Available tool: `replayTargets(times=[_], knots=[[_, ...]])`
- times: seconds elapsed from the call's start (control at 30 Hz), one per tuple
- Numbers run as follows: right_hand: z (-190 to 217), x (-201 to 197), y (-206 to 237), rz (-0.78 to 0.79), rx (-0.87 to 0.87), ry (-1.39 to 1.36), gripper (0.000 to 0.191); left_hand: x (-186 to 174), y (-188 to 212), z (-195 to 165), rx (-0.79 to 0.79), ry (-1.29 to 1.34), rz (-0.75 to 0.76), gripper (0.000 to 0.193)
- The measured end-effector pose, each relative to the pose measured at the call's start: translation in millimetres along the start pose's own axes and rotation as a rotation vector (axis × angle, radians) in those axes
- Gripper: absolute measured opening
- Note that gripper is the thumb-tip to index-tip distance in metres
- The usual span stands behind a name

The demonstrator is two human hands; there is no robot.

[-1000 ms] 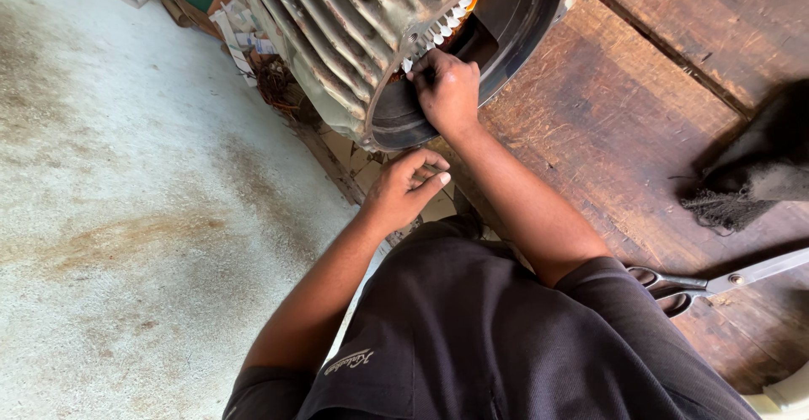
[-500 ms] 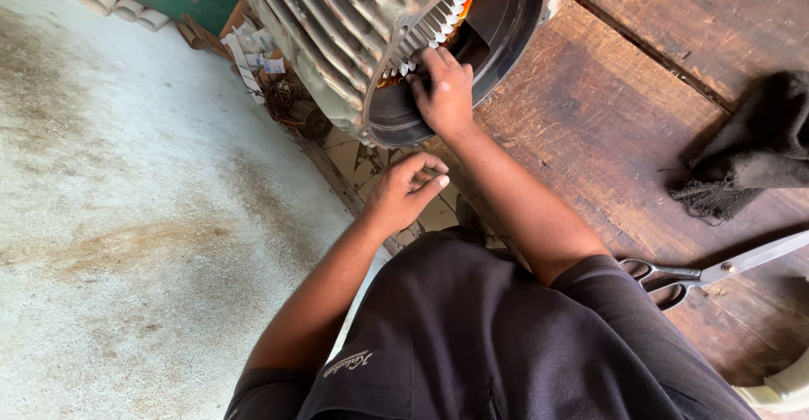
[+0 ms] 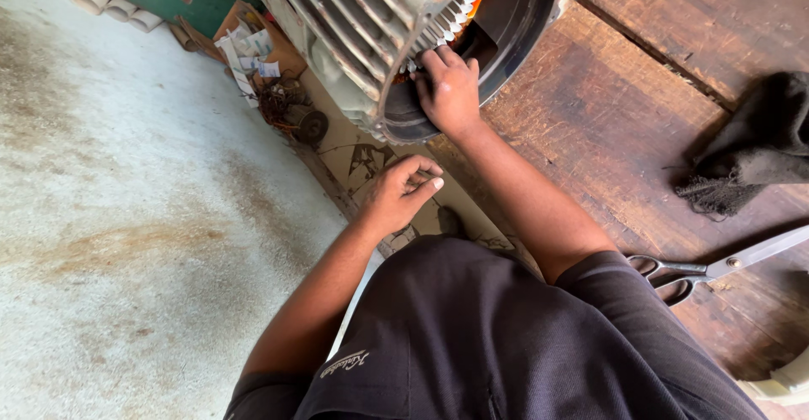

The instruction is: The person fits white curved insulator strips into the open end of an electric motor housing on a workbench, folding and pressing each piece by hand before inserting it. They rotate and reposition the heavy motor housing between insertions and reach inside to seat the pieces against the stator.

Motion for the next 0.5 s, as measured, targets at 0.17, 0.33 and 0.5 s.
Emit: replayTargets(times=[0.17,0.33,0.5], knots=[[8,-2,-3,0.007,-0.012,0.038,0.022,-12,-2,3,0.036,0.007,0.027,0.02],[15,0,-4,0.017,-0.053,0.128,0.036,-33,-7,20,0.065,0.025,0.087,0.02],[-3,22,14,-0.06,-0.218,0.045,0.052,-69,-24,49,0.135,0.16,0.195,0.021]])
Point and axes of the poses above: each hand's wrist, its own y-axis away from the middle knuckle, its own x-axis out of the palm, z = x × y, the point moved 10 cm from there along -y, towards the middle knuckle, and after that the axes turned 10 degrees about y, right-handed, at the moved point
